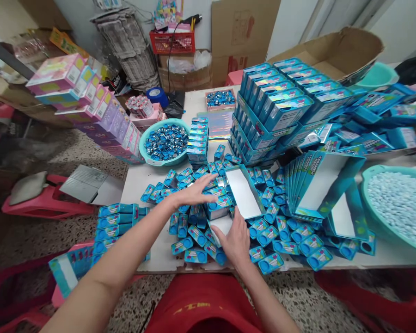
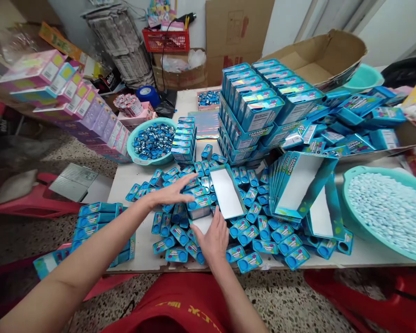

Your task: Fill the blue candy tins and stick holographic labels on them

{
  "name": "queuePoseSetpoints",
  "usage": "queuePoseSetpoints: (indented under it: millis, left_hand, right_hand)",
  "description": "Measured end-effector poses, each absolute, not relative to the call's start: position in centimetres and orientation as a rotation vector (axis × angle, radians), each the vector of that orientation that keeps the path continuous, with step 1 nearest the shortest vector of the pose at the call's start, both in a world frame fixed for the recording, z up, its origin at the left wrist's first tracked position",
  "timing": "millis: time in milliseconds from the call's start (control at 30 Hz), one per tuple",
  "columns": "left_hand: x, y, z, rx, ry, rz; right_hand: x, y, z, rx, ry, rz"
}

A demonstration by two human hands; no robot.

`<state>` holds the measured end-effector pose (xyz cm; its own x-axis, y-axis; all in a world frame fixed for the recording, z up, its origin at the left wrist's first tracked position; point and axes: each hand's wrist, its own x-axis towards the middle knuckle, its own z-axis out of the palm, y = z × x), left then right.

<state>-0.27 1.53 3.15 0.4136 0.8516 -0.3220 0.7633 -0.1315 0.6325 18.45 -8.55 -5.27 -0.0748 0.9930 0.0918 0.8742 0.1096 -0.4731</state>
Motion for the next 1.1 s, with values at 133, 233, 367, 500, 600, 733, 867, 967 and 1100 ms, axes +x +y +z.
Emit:
queuePoseSetpoints:
  millis: [133, 233, 367, 500, 600, 733, 867, 967, 1100]
  left_hand:
    - [-1.0, 3.0, 2.9, 1.865, 1.522, 0.180]
    - [-0.5, 3.3, 2.6, 1.956, 1.567, 0.058]
    - [0.4, 3.2, 2.8, 2.093, 1.621, -0.071]
    - [0.6, 2.8, 3.2, 2.240, 1.568, -0.157]
    - [0.1, 2.0, 3.0, 2.190, 1.666, -0.072]
    - [0.4, -0.8, 2.0, 2.139, 1.816, 0.054]
    - [2.6, -4.7, 1.0, 2.331, 1.778, 0.021]
    - [3.7, -5.6, 0.4, 2.420, 1.802, -0.008]
    - [3.4, -4.8, 0.2, 2.403, 1.923, -0.038]
  right_hand:
    - [18.0, -6.8, -5.2, -1.730, -2.026, 0.391]
    - [17.7, -5.9, -5.5, -1.595, -2.054, 0.364]
    - [17.7, -5.6, -5.9, -1.421, -2.070, 0.415]
    - [18.0, -5.6, -6.0, -1.561, -2.032, 0.584]
    - [18.1, -5.2, -5.8, -1.631, -2.080, 0.708]
    - [18.2, -4.7, -5.7, -1.690, -2.113, 0.770]
    - [18.5, -4.7, -6.0, -1.694, -2.135, 0.722]
    - [18.9, -4.6, -6.4, -1.768, -2.185, 0.676]
    - [19.0, -4.6, -6.6, -1.806, -2.244, 0.586]
